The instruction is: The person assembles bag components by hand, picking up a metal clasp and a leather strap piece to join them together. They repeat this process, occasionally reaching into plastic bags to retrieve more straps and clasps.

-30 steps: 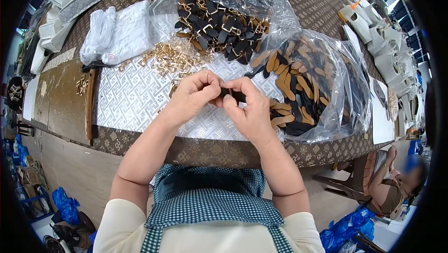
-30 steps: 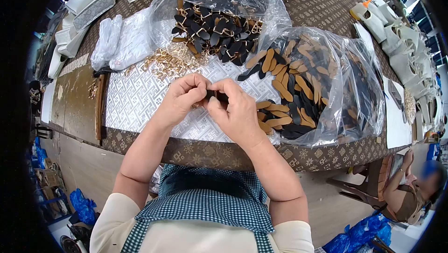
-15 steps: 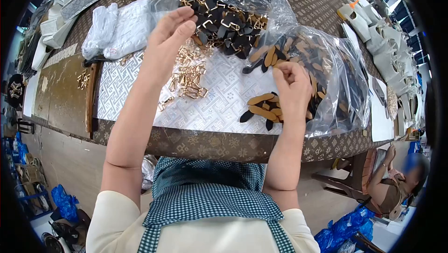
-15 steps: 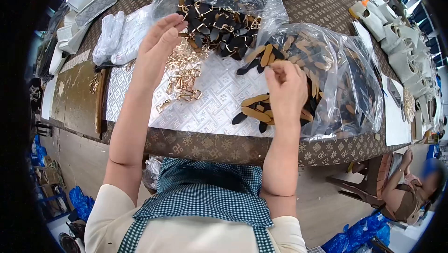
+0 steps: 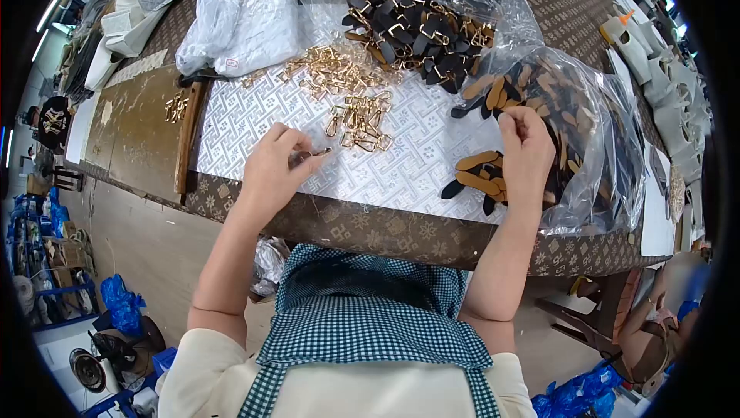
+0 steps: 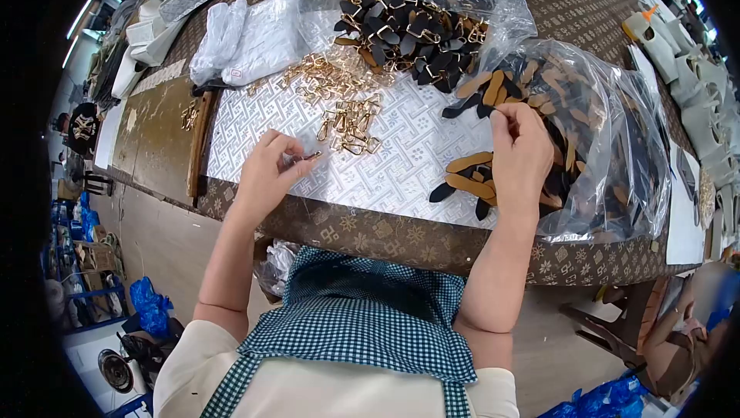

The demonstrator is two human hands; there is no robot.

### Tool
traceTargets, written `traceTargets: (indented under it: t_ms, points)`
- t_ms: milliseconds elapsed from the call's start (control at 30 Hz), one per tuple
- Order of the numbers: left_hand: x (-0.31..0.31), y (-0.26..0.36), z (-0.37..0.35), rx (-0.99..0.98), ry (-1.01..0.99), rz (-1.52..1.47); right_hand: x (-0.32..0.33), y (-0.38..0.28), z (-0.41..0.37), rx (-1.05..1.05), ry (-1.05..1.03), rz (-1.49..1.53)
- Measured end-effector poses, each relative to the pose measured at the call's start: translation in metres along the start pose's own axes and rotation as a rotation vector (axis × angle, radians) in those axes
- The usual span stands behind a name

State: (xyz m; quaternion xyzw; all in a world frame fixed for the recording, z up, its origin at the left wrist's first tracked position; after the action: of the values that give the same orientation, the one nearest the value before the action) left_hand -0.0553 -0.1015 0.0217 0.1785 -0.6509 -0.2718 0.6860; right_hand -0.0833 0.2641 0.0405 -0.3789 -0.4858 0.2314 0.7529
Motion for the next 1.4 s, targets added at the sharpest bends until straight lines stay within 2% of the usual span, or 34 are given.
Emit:
traceTargets:
  t_ms: [100,133,167,267,400,500,767,867,967,1067,1133,1167,1300,1400]
  points:
    - [-0.004,0.001,-0.006,0.003,0.05,-0.071,-0.033,-0.011,-0.012,-0.041,-0.135,0.453]
    - [-0.005,0.002,-0.005,0.003,0.066,-0.091,-0.042,-0.024,-0.019,-0.033,-0.215,0.455]
    - [-0.008,0.0,-0.002,0.051,0.07,-0.232,-0.05,-0.033,-0.026,0.01,-0.233,0.497]
    - [-0.02,0.011,0.009,0.147,0.063,-0.574,-0.067,-0.056,-0.043,0.147,-0.333,0.423]
    - [-0.039,0.048,0.039,-0.032,0.04,-0.717,-0.079,-0.074,-0.056,0.276,-0.448,0.359]
    - [-0.054,0.07,0.044,0.001,-0.029,-0.868,-0.075,-0.074,-0.053,0.26,-0.398,0.284]
    - [-0.071,0.082,0.043,0.035,-0.128,-0.926,-0.067,-0.067,-0.047,0.237,-0.315,0.293]
    - [-0.075,0.084,0.045,0.056,-0.216,-1.159,-0.071,-0.063,-0.048,0.191,-0.385,0.389]
    - [-0.082,0.082,0.047,0.081,-0.319,-1.213,-0.072,-0.067,-0.051,0.209,-0.427,0.437]
    - [-0.077,0.082,0.048,0.081,-0.363,-1.054,-0.072,-0.075,-0.054,0.153,-0.522,0.462]
    - [-0.078,0.074,0.048,0.075,-0.388,-0.993,-0.074,-0.08,-0.058,0.253,-0.532,0.455]
    - [-0.077,0.075,0.047,0.067,-0.382,-0.976,-0.073,-0.086,-0.059,0.378,-0.452,0.394]
    - [-0.076,0.08,0.044,0.03,-0.394,-0.994,-0.077,-0.08,-0.061,0.302,-0.477,0.308]
    - [-0.074,0.082,0.041,0.001,-0.363,-1.003,-0.077,-0.082,-0.061,0.282,-0.499,0.409]
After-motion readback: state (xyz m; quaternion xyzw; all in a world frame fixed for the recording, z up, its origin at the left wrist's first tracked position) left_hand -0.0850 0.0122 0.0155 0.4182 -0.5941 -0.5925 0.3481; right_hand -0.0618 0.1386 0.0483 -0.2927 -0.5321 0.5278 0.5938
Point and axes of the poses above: each hand's wrist, its own z-axis towards the middle knuckle, its own x-axis out of the back of the hand, y = z × x, the point moved 10 cm from there along z, towards the middle knuckle, and after that the axes turned 2 degrees about -x, right-handed, at the moved point
